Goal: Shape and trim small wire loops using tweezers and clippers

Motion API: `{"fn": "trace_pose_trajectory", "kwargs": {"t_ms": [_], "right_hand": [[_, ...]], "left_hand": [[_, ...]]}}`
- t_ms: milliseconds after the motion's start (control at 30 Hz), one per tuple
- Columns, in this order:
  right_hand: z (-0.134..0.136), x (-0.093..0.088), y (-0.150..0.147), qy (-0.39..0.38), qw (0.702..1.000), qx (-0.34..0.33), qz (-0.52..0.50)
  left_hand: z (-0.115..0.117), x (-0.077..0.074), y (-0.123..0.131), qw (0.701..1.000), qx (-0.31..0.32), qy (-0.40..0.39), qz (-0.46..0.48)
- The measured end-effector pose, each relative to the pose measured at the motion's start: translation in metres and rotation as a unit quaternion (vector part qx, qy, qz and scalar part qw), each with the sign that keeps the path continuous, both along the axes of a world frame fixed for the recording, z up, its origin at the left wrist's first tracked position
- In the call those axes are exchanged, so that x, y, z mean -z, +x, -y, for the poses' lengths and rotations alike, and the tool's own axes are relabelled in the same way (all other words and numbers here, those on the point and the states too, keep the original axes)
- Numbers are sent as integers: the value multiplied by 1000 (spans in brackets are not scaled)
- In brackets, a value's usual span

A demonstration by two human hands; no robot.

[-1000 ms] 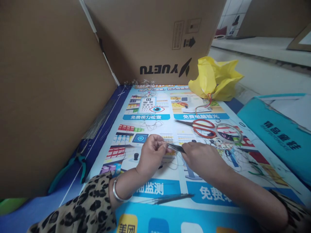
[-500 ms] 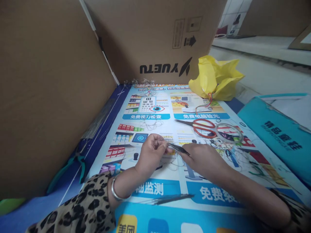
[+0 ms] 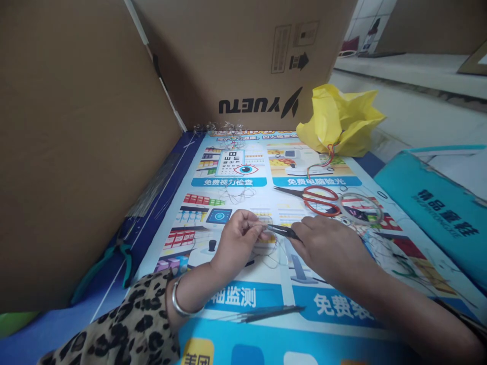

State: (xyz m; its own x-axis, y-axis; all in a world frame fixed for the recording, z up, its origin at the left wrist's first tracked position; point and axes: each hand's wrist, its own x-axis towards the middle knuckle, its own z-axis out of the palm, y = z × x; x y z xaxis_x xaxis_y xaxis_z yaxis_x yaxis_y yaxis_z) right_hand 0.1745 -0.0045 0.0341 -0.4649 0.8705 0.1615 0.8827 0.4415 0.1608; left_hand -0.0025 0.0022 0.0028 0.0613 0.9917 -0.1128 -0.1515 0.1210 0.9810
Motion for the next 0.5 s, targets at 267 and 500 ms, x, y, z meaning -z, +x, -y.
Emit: {"fn": "trace_pose_trajectory", "kwargs": {"t_ms": [267,500], "right_hand": [[4,4,-3,28,999,-9,19],[4,7,-5,38,999,-12,16]], "left_hand": [[3,0,0,999,-1,21,-37],[1,2,1,1000,0,7,-18]]}}
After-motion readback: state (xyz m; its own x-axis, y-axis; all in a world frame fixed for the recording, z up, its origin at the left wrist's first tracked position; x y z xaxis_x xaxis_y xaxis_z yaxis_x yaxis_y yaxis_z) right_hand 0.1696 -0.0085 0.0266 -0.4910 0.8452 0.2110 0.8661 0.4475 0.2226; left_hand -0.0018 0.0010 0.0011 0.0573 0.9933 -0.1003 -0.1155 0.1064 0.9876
